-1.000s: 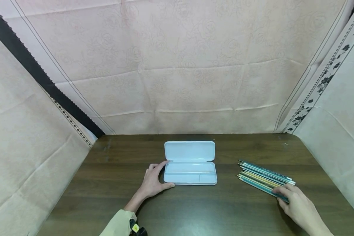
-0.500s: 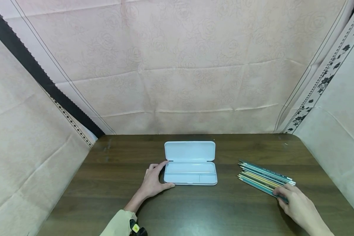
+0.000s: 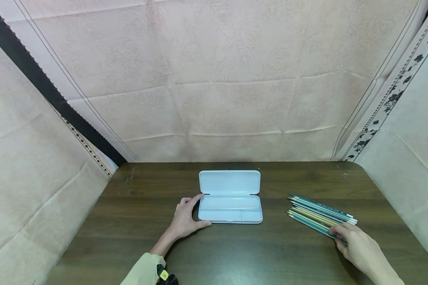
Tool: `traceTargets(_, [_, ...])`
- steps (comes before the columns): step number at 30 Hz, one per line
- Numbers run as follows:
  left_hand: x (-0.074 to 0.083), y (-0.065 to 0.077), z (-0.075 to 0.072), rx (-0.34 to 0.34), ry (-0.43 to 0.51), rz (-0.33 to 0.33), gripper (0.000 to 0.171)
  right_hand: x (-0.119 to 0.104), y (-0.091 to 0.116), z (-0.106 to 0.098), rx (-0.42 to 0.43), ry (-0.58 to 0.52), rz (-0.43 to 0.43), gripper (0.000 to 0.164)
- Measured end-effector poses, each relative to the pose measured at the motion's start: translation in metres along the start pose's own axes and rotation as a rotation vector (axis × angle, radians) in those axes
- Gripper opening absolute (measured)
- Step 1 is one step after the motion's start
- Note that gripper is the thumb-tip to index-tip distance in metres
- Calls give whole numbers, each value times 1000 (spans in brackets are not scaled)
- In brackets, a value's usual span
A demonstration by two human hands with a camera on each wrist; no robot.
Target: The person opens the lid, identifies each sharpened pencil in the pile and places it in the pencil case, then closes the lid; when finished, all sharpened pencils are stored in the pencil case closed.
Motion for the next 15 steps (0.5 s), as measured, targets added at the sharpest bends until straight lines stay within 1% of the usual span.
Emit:
traceTargets(7, [1, 0, -1, 1, -2, 6, 92, -1, 1, -2, -25, 6, 8, 46])
traceTargets(15, [1, 0, 0, 0, 6, -1, 93, -3, 0, -3, -9, -14, 7, 46])
Point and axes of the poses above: each hand's wrist, its own y-axis away from the middle knuckle, its own z-axis out of the palm, x = y × z, the point moved 3 cm from there along -y, towards the middle knuckle, and after that the axes turned 13 degrees about z, right-handed, at the moved point
